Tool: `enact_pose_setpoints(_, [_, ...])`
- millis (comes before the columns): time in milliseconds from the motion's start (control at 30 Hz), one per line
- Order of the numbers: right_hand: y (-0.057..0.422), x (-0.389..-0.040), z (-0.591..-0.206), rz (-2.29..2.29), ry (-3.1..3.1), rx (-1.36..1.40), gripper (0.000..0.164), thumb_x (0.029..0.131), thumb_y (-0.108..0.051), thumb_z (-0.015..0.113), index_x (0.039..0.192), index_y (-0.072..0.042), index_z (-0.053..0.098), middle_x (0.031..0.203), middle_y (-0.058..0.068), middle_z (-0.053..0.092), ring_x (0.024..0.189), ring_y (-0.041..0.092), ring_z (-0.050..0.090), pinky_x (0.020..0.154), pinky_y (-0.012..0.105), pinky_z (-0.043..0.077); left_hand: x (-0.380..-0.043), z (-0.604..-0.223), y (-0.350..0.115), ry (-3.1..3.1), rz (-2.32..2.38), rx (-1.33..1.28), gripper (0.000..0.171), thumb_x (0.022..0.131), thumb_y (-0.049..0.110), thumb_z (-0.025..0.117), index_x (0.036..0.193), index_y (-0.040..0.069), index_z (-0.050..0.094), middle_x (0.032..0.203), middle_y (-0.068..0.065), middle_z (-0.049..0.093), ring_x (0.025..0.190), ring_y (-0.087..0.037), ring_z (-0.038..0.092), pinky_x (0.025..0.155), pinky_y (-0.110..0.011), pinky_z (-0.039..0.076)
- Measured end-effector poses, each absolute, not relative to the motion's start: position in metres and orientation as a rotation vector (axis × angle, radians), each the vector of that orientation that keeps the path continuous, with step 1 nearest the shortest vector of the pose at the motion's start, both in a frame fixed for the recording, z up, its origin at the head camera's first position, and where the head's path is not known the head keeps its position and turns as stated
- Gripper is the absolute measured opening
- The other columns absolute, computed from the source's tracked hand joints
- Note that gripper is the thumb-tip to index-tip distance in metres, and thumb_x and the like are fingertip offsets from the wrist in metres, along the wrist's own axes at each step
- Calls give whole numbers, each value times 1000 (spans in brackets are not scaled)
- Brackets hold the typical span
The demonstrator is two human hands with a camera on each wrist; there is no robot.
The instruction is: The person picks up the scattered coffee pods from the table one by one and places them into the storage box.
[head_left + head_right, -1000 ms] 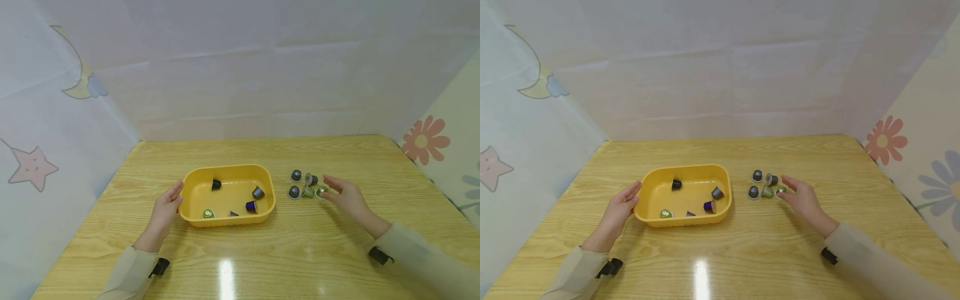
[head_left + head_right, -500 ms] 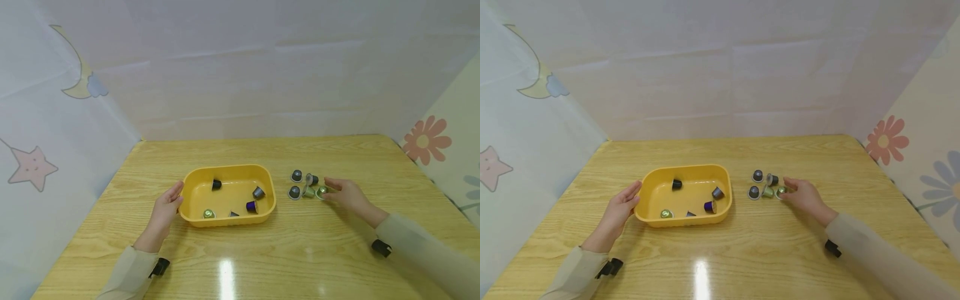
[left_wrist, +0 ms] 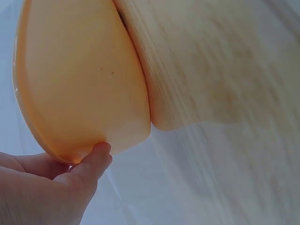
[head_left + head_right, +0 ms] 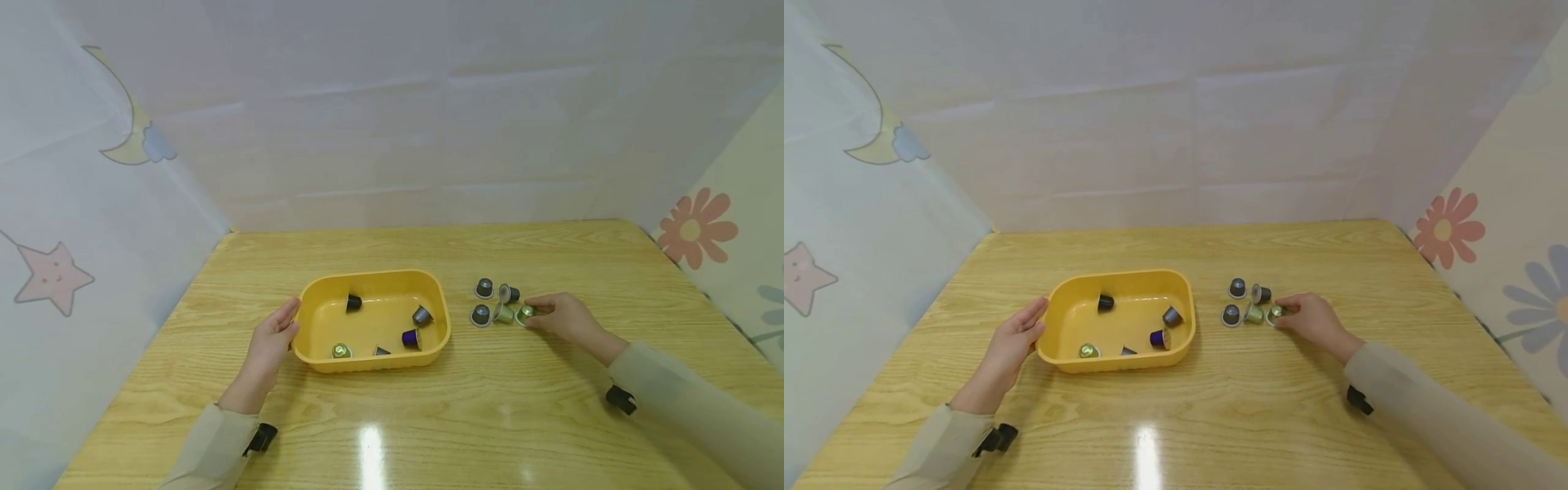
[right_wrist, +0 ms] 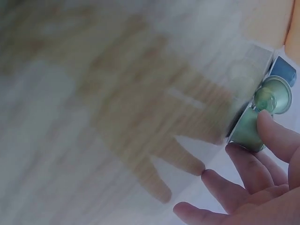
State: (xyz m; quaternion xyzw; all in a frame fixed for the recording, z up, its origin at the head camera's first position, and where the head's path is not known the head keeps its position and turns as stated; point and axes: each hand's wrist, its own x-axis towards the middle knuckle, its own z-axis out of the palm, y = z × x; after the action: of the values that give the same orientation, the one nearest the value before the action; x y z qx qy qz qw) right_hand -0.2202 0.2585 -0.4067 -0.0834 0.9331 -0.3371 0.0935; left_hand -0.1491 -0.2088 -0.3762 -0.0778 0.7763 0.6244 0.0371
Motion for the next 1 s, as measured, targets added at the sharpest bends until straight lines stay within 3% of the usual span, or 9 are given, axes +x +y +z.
enact_pose_setpoints(467, [256,-216,-384,-1061,2723,-165,61,90,-30,71,133,9,52,129,31,53,120,51,48,94,62,42,-148,-374,-208,2343,1914,-258,52,105,0,34,154,2,19,159,-11,18,146,-28,15,113,-47,27])
enact_pose_setpoints(1000, [240,-212,-360,-1270,2662,-187,62,92,-28,69,137,10,47,130,28,54,120,46,51,99,62,38,-149,-376,-210,2342,1923,-250,51,105,1,34,154,2,20,159,-11,19,146,-28,17,113,-48,27])
